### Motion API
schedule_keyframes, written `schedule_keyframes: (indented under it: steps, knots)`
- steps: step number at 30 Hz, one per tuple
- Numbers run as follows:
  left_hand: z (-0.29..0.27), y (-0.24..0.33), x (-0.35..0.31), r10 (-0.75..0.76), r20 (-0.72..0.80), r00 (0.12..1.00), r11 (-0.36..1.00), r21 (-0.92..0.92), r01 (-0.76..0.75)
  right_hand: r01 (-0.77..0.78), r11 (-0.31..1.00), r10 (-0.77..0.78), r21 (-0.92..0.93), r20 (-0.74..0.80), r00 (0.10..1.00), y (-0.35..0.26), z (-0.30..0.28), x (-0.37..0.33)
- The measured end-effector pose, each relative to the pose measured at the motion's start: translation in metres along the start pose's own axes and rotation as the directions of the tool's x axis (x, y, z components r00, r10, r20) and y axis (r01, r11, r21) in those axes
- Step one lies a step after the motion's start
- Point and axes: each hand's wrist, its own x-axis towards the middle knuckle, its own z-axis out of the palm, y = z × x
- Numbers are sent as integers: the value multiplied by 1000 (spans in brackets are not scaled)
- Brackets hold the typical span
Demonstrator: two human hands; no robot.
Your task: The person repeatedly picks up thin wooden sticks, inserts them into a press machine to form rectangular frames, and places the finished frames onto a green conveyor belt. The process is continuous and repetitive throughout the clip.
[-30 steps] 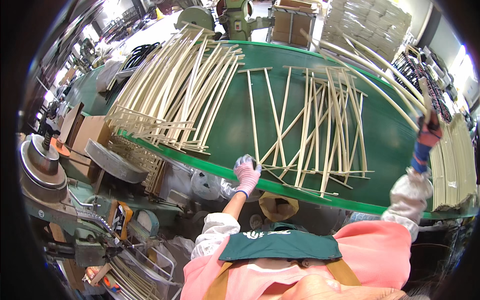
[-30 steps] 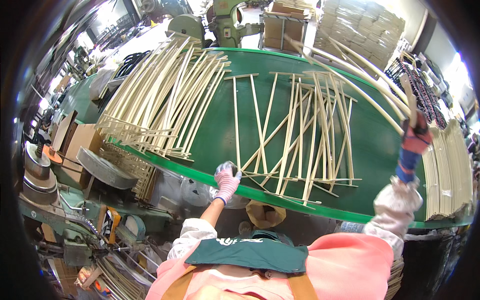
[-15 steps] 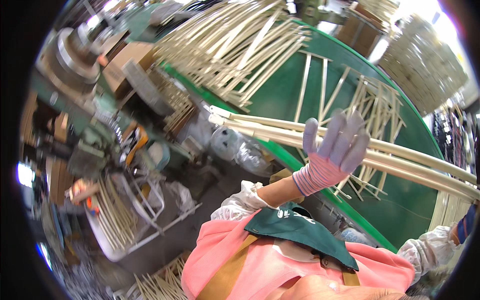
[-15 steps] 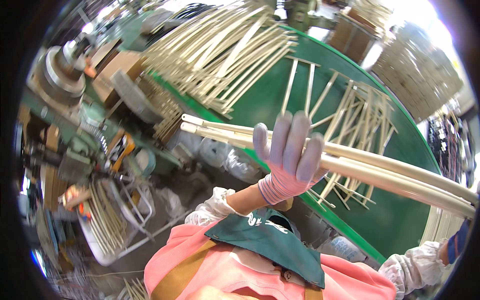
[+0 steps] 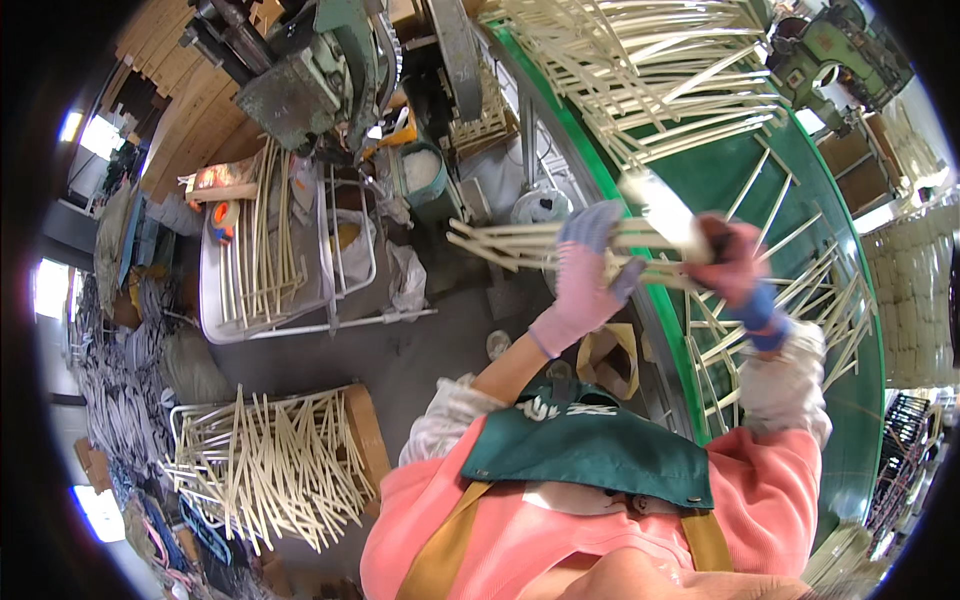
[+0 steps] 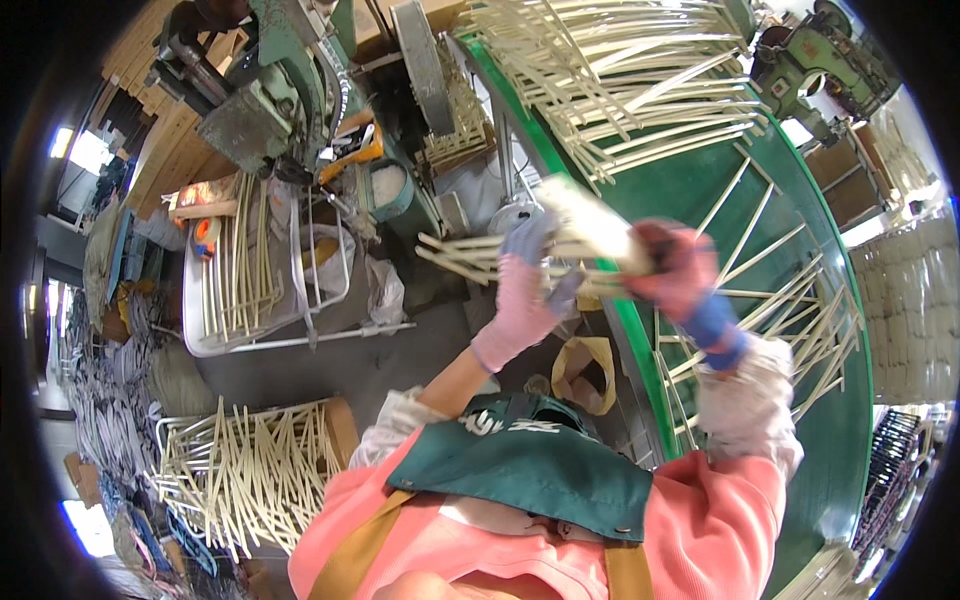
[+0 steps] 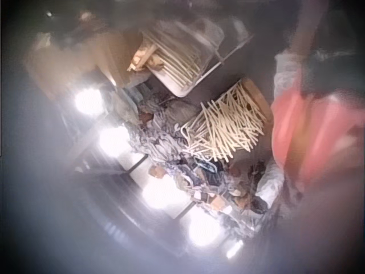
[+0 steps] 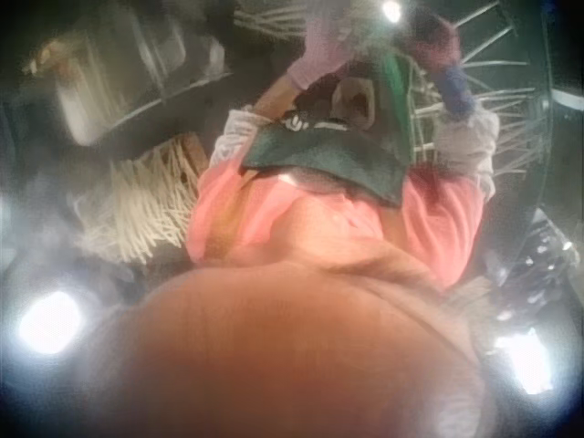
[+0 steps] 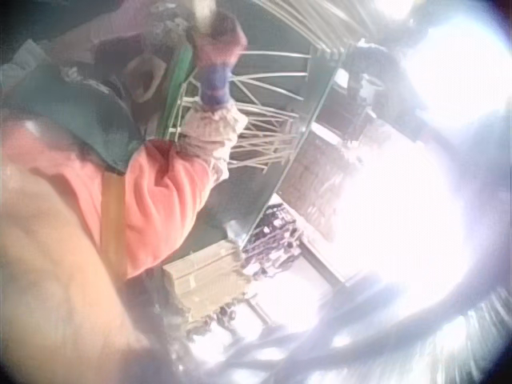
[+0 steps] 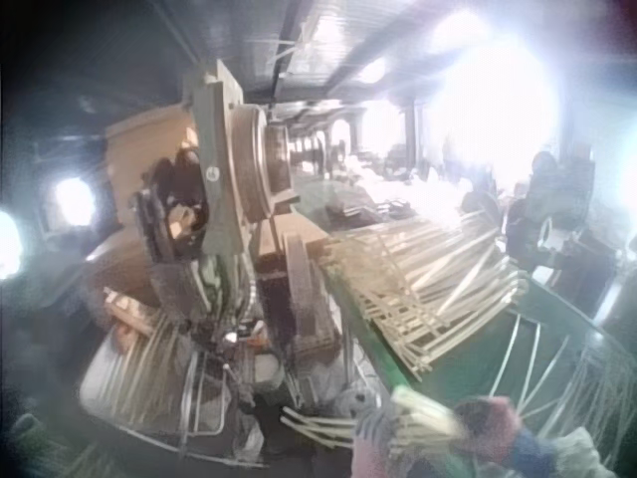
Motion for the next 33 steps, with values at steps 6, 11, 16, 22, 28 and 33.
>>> schedule_keyframes:
  steps: [6, 11, 16, 22, 28, 33]
  knots:
    - [-80, -81, -45, -364, 114, 924, 851, -361, 380, -112, 992, 126, -60, 380, 916, 17, 168, 68]
    - [-120, -120, -57, -669, 122, 733, 455, -712, 534, -448, 856, 210, 258, 618, 757, 25, 227, 89]
    - [-161, -158, -58, -789, 198, 581, 244, -768, 592, -687, 577, 268, 441, 692, 670, 31, 278, 99]
    - [-162, -197, -83, -885, 121, 450, 186, -794, 578, -598, 720, 251, 352, 671, 698, 46, 324, 90]
    - [-175, -199, -91, -944, 53, 325, 135, -839, 527, -718, 615, 288, 325, 755, 589, 71, 344, 97]
    - [-195, -206, -69, -945, -74, 318, 239, -820, 520, -605, 752, 232, 262, 754, 615, 69, 359, 118]
